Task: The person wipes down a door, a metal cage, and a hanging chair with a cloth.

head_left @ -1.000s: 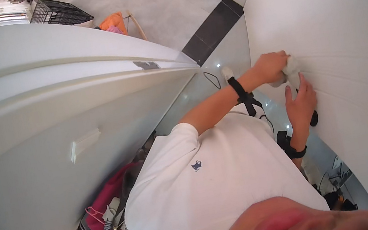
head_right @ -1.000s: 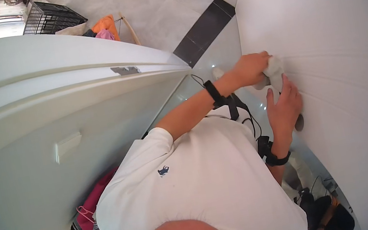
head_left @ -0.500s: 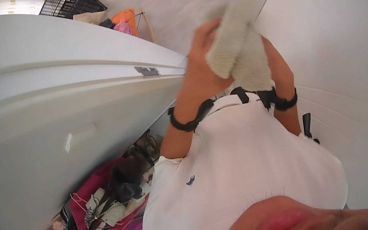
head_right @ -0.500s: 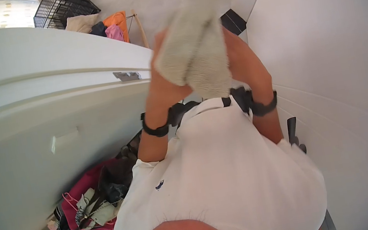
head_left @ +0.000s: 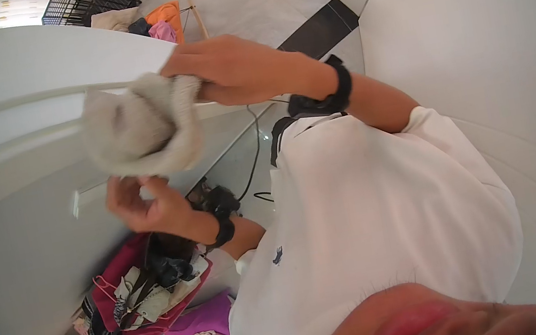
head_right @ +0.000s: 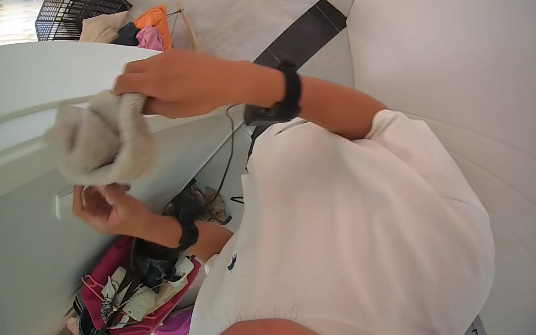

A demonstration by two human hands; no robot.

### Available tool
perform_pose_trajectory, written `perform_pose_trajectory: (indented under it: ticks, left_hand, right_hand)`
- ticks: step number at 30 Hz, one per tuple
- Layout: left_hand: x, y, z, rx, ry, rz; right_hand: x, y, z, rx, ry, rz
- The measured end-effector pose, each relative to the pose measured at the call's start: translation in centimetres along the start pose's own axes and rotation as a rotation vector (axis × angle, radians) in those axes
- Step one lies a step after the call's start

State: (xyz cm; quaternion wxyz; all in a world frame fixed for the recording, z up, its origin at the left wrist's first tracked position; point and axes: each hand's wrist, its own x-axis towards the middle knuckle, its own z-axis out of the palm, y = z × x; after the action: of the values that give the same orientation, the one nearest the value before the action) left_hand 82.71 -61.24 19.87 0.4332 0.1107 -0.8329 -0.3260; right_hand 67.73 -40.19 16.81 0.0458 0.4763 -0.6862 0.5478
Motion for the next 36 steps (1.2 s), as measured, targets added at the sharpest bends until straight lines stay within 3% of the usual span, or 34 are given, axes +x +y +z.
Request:
perform_pose_trajectory:
  ticks: [2,4,5,8,10,11,13,14,17,18,20,21,22,23,25,26,28,30,31,33,34,35,36]
  left_hand:
    - [0.3,-0.7,-0.6,-0.072,0.051,0.046]
    - [0.6,-0.2,0.2,-0.173,0.146,0.264]
    - [0.8,-0.2,1.1,-0.176,0.144,0.266]
    - [0.1,-0.2,3.4,-0.248,0.22,0.358]
    - [-1.6,-1.0,4.2,-0.04,-0.054,-0.043]
    - [-2.1,-1.5,4.6,-0.04,-0.048,-0.038]
    - [-3.1,-2.6,5.4,-0.002,-0.388,-0.29]
    - [-3.6,-3.1,5.5,-0.005,-0.379,-0.282]
    - [-4.1,-3.9,5.4,0.055,-0.38,-0.258]
    - [-3.7,-3.6,5.7,-0.018,-0.283,-0.192]
    - [-3.0,-2.6,5.7,-0.033,-0.18,-0.104]
    - [-2.8,-1.8,6.5,-0.038,-0.181,-0.104]
    - [-2.4,-1.1,7.5,-0.175,-0.159,-0.103]
    - [-2.4,-0.4,8.8,-0.312,-0.143,-0.101]
    - [-4.5,-0.1,13.4,-0.581,-0.309,-0.15]
    - [-6.4,-3.2,16.6,-0.458,-0.412,-0.114]
    - [-8.0,-2.7,23.0,-0.527,-0.626,-0.139]
    - [-8.5,3.3,29.8,-0.833,-0.815,-0.306]
    - [-8.4,5.3,33.1,-0.946,-0.912,-0.4]
    - [-8.8,9.3,39.7,-0.86,-0.99,-0.362]
    - [-9.1,11.5,42.6,-0.82,-1.036,-0.347]
    - [-9.0,13.4,44.1,-0.96,-1.116,-0.423]
    - [-8.8,15.3,45.5,-1.092,-1.195,-0.514]
  right_hand:
    - [1.4,-0.7,0.9,0.026,0.247,-0.066]
    - [2.3,-1.3,2.1,0.056,0.317,-0.102]
    - [2.6,-1.5,2.7,0.085,0.395,-0.14]
    - [1.7,0.4,5.4,0.067,0.241,-0.076]
    - [-0.4,3.5,7.9,0.012,0.061,0.029]
    - [-1.2,5.0,8.9,-0.01,-0.022,0.083]
    - [-3.1,5.6,8.9,0.044,-0.051,0.184]
    - [-3.7,5.9,8.5,0.098,-0.081,0.294]
    - [-3.6,5.3,6.1,0.157,0.055,0.208]
    - [-3.3,4.7,5.0,0.156,0.055,0.212]
    - [-2.1,3.2,2.4,0.221,0.272,0.043]
    - [-1.9,3.1,1.3,0.215,0.272,0.045]
    - [-1.6,3.2,0.2,0.197,0.361,-0.057]
    - [-1.5,3.3,-1.1,0.175,0.454,-0.157]
    - [-3.0,4.0,-6.0,0.114,0.45,-0.086]
    - [-3.8,4.8,-8.4,0.063,0.456,0.023]
    - [-5.6,6.2,-12.2,-0.011,0.507,0.179]
    - [-8.3,7.9,-16.9,-0.029,0.611,0.477]
    - [-9.4,8.2,-18.8,-0.066,0.63,0.496]
    - [-12.5,9.3,-21.9,-0.213,0.899,0.527]
    - [-13.6,8.4,-23.6,-0.271,0.92,0.674]
    - [-14.1,6.9,-24.8,-0.28,0.933,0.701]
    - [-13.8,5.3,-24.9,-0.452,0.966,0.597]
